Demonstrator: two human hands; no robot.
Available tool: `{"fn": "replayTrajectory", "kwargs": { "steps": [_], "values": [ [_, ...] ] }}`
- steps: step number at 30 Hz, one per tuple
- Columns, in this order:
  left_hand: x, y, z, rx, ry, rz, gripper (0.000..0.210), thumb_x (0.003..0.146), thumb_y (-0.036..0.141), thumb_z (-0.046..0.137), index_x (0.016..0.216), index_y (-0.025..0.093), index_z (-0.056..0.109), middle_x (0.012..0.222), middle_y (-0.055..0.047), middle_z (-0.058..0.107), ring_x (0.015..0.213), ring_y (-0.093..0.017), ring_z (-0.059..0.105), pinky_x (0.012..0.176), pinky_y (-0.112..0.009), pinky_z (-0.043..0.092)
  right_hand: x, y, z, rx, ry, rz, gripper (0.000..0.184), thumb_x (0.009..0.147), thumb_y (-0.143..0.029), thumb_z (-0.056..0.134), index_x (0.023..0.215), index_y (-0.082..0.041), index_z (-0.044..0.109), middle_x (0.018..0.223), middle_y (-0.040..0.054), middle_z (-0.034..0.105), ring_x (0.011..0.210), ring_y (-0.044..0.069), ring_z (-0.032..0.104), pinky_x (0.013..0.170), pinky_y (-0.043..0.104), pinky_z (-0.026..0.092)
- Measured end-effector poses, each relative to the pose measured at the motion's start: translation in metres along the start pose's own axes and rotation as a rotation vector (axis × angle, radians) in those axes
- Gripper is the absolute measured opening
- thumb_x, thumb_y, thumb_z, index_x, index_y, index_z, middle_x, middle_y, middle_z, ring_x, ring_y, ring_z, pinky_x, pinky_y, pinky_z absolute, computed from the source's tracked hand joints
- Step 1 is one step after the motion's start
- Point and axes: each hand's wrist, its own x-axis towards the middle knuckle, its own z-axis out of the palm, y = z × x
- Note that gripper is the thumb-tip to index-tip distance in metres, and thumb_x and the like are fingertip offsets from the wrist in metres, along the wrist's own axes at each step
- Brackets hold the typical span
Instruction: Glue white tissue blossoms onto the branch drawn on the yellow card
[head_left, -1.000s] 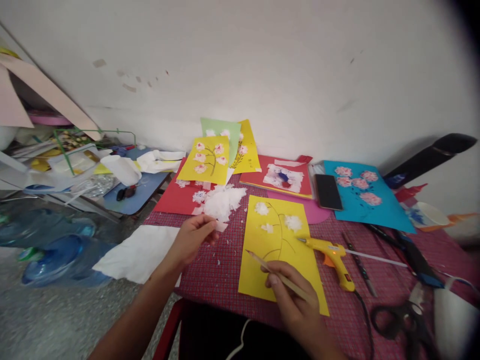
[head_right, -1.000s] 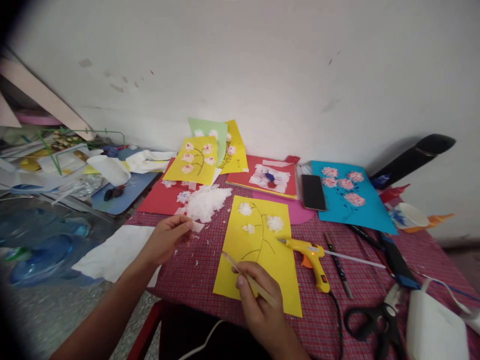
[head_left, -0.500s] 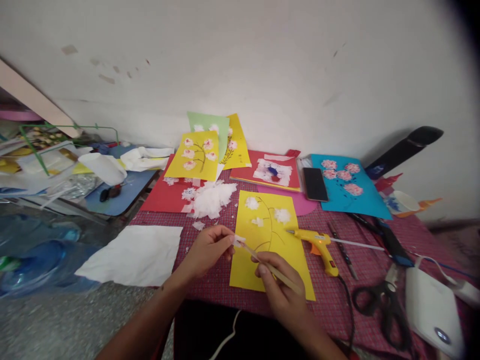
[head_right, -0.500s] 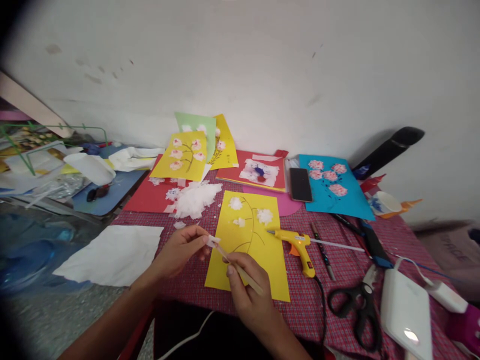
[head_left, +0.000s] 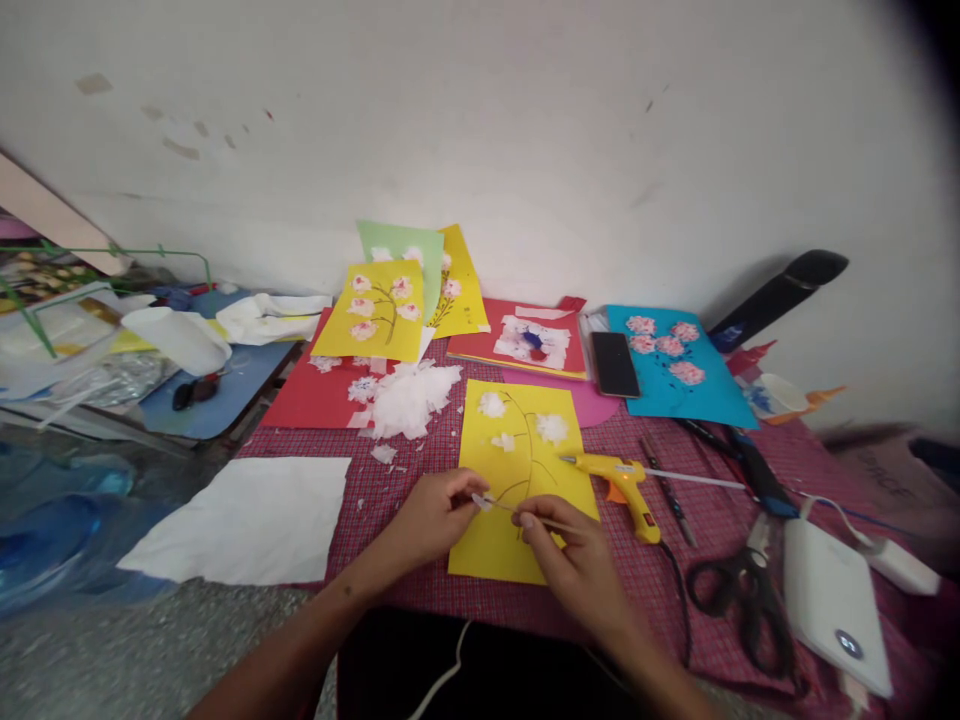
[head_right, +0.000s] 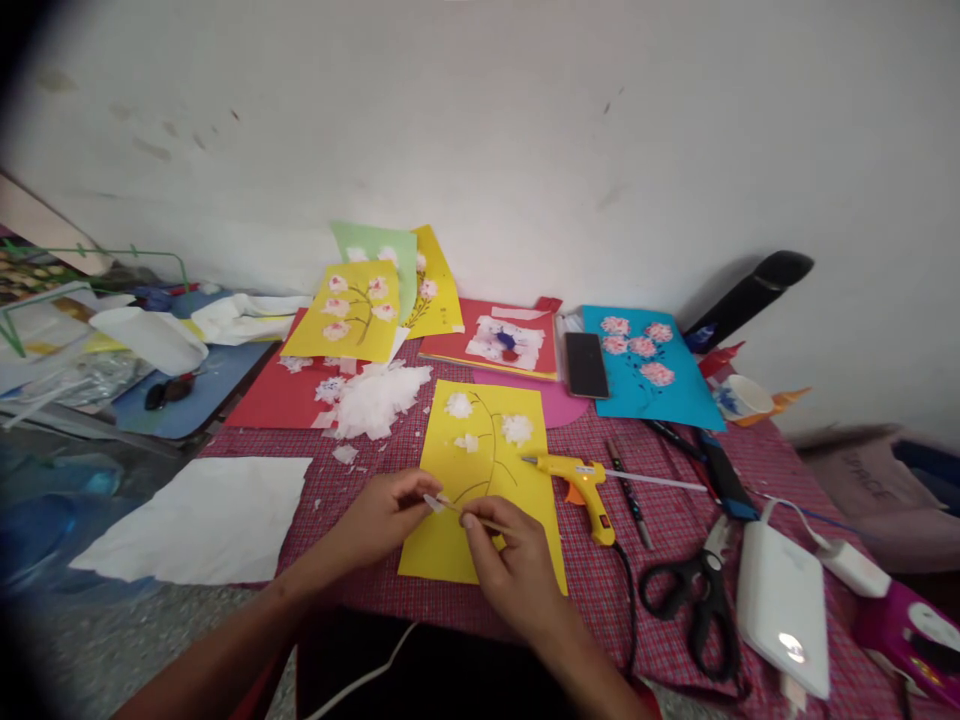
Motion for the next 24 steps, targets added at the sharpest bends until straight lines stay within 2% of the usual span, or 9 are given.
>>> {"fn": "replayTrajectory", "kwargs": {
  "steps": [6, 11, 20, 24],
  "values": [
    [0.042, -0.007, 0.004, 0.276, 0.028, 0.117, 0.013, 0.086, 0.017, 0.061, 0.094, 0.02, 0.07, 0.091, -0.005, 0.075, 0.082, -0.02, 0.069, 0.074, -0.03, 0.049, 0.058, -0.005, -0.014, -0.225, -0.124, -0.034, 0.017, 0.093, -0.028, 0.054, 0.089, -0.02, 0.069, 0.08, 0.0033, 0.073, 0.071, 0.017, 0.068, 0.066, 0.028, 0.048],
    [0.067, -0.014, 0.006, 0.423, 0.062, 0.159, 0.013, 0.088, 0.016, 0.057, 0.094, 0.019, 0.068, 0.089, -0.006, 0.074, 0.081, -0.021, 0.067, 0.071, -0.03, 0.046, 0.098, -0.005, -0.013, -0.415, -0.168, -0.054, 0.019, 0.091, -0.025, 0.053, 0.087, -0.018, 0.071, 0.08, 0.0053, 0.075, 0.072, 0.019, 0.067, 0.064, 0.028, 0.044],
    [0.078, -0.016, 0.004, 0.408, 0.079, 0.174, 0.011, 0.088, 0.017, 0.055, 0.086, 0.017, 0.065, 0.081, -0.005, 0.07, 0.071, -0.019, 0.063, 0.065, -0.029, 0.043, 0.112, -0.009, -0.008, -0.577, -0.2, -0.077, 0.022, 0.092, -0.025, 0.053, 0.084, -0.019, 0.073, 0.081, 0.0064, 0.076, 0.072, 0.019, 0.067, 0.063, 0.028, 0.042],
    [0.08, -0.018, 0.005, 0.401, 0.079, 0.169, 0.01, 0.087, 0.016, 0.055, 0.086, 0.018, 0.065, 0.082, -0.005, 0.071, 0.073, -0.019, 0.064, 0.066, -0.029, 0.044, 0.115, -0.008, -0.007, -0.634, -0.192, -0.075, 0.021, 0.092, -0.025, 0.053, 0.085, -0.02, 0.073, 0.083, 0.0063, 0.076, 0.073, 0.02, 0.068, 0.063, 0.028, 0.041]
  ]
}}
